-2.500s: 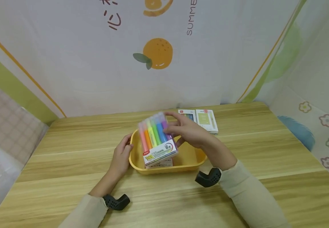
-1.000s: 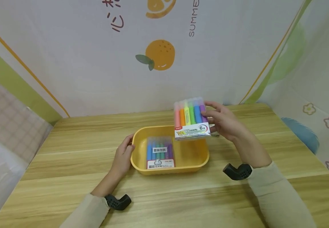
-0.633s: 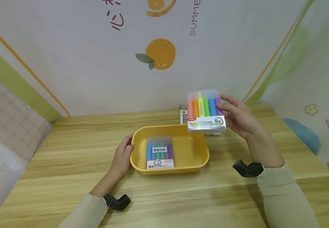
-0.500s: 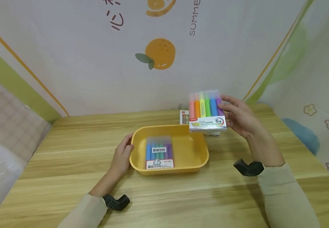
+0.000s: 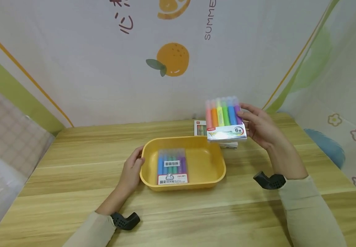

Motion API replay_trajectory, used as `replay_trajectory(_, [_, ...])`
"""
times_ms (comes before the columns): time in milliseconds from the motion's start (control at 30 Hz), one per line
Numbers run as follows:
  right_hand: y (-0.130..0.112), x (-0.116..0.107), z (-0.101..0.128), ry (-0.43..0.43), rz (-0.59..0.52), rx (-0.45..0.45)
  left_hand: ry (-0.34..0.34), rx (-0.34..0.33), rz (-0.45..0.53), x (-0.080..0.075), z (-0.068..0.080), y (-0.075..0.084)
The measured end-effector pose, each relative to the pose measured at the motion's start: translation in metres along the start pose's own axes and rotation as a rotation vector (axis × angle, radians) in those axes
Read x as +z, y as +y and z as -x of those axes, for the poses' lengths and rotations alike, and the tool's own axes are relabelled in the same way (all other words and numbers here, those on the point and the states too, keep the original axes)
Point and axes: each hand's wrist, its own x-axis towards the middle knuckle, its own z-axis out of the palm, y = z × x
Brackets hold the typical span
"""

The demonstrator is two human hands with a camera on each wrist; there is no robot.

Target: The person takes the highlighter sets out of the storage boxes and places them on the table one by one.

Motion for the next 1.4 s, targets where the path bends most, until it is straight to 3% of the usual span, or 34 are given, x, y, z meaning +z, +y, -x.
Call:
replay_trajectory(200, [0.0, -0.004, -0.001, 0.003, 0.0, -0.021, 0.003, 0.008, -0.008, 0.0, 0.0, -0.002])
replay_trajectory(600, [-0.003, -0.013, -0.001, 0.12, -0.019, 0.025, 0.002, 0.007, 0.009, 0.001, 0.0, 0.0])
replay_trajectory(1400, [-0.001, -0.04, -0.001, 0.236, -0.097, 0.077, 0.003, 0.012, 0.017, 0.001, 0.001, 0.002])
